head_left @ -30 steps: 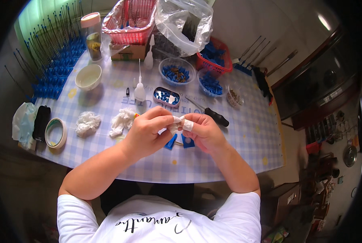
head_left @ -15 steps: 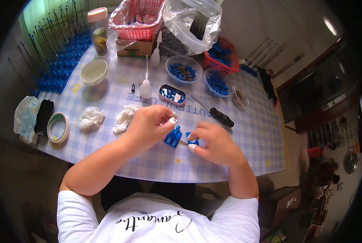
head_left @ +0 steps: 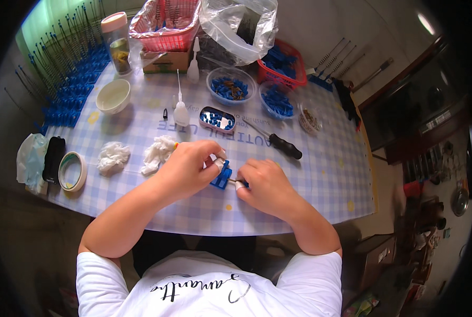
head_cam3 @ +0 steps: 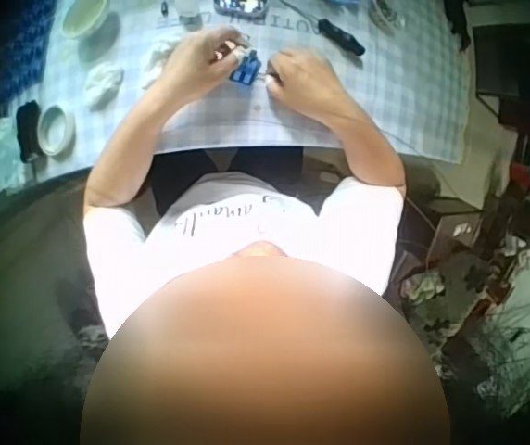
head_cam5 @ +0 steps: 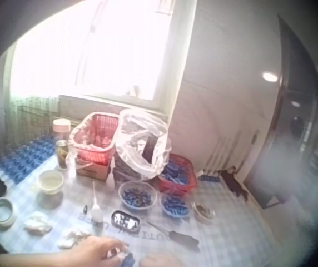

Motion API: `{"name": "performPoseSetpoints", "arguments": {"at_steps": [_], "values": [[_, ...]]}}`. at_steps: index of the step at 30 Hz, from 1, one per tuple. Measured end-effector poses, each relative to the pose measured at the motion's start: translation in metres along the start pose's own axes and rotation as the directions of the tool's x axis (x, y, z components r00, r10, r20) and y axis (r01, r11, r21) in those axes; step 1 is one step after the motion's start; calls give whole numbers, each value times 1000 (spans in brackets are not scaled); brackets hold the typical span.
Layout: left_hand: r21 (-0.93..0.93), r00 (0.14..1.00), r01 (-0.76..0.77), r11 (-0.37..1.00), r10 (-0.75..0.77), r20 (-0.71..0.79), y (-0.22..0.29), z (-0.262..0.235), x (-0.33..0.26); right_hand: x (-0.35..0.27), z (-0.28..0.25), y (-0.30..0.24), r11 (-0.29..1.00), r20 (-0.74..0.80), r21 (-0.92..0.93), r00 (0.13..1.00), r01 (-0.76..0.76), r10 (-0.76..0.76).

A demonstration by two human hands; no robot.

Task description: The recorder is assembling small fishing lure components, specifically attaching springs and beads to wire rods.

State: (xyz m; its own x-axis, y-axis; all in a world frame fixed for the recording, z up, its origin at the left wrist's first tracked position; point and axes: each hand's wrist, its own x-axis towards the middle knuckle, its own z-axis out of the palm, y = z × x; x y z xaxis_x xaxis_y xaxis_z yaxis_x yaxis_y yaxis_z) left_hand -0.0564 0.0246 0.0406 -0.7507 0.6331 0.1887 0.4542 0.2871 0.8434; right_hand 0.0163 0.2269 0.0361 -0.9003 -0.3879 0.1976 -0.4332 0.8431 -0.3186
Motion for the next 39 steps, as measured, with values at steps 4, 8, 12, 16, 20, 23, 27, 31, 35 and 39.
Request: {"name": "performPoseSetpoints", "arguments": {"at_steps": [4, 8, 12, 16, 20, 23, 27, 31, 35, 39], "values": [[27, 996, 92, 995, -92, 9, 5, -1, -1, 0, -1, -3, 999, 12, -22, 999, -36, 37], [14, 991, 124, 992, -125, 37, -2, 0, -3, 2, 1, -4, 1000, -33, -13, 999, -21, 20], [52, 986, 161, 986, -163, 38, 5, -4, -3, 4, 2, -6, 1000, -50, 2, 998, -23, 23], [-4, 969, 236, 972, -235, 82, 9, -7, -3, 4, 3, -6, 998, -38, -51, 999, 30, -32], [4, 961, 250, 968, -248, 122, 6, -7, -2, 4, 3, -6, 986, -47, -141, 994, 88, -95], [25, 952, 268, 963, -269, 144, 8, -8, 0, 5, 3, -5, 974, -47, -197, 991, 116, -127], [-30, 970, 207, 978, -201, 138, 1, -4, -1, 6, 5, -4, 966, -75, -225, 986, 130, -150], [-84, 926, 336, 938, -313, 210, -3, -3, 1, 7, 3, -7, 967, -86, -219, 985, 130, -152], [-148, 926, 346, 926, -313, 212, -6, -3, 0, 6, 3, -8, 977, -114, -175, 983, 120, -141], [-90, 931, 329, 940, -307, 197, 1, -4, 0, 6, 3, -7, 978, -137, -165, 979, 130, -153]]}}
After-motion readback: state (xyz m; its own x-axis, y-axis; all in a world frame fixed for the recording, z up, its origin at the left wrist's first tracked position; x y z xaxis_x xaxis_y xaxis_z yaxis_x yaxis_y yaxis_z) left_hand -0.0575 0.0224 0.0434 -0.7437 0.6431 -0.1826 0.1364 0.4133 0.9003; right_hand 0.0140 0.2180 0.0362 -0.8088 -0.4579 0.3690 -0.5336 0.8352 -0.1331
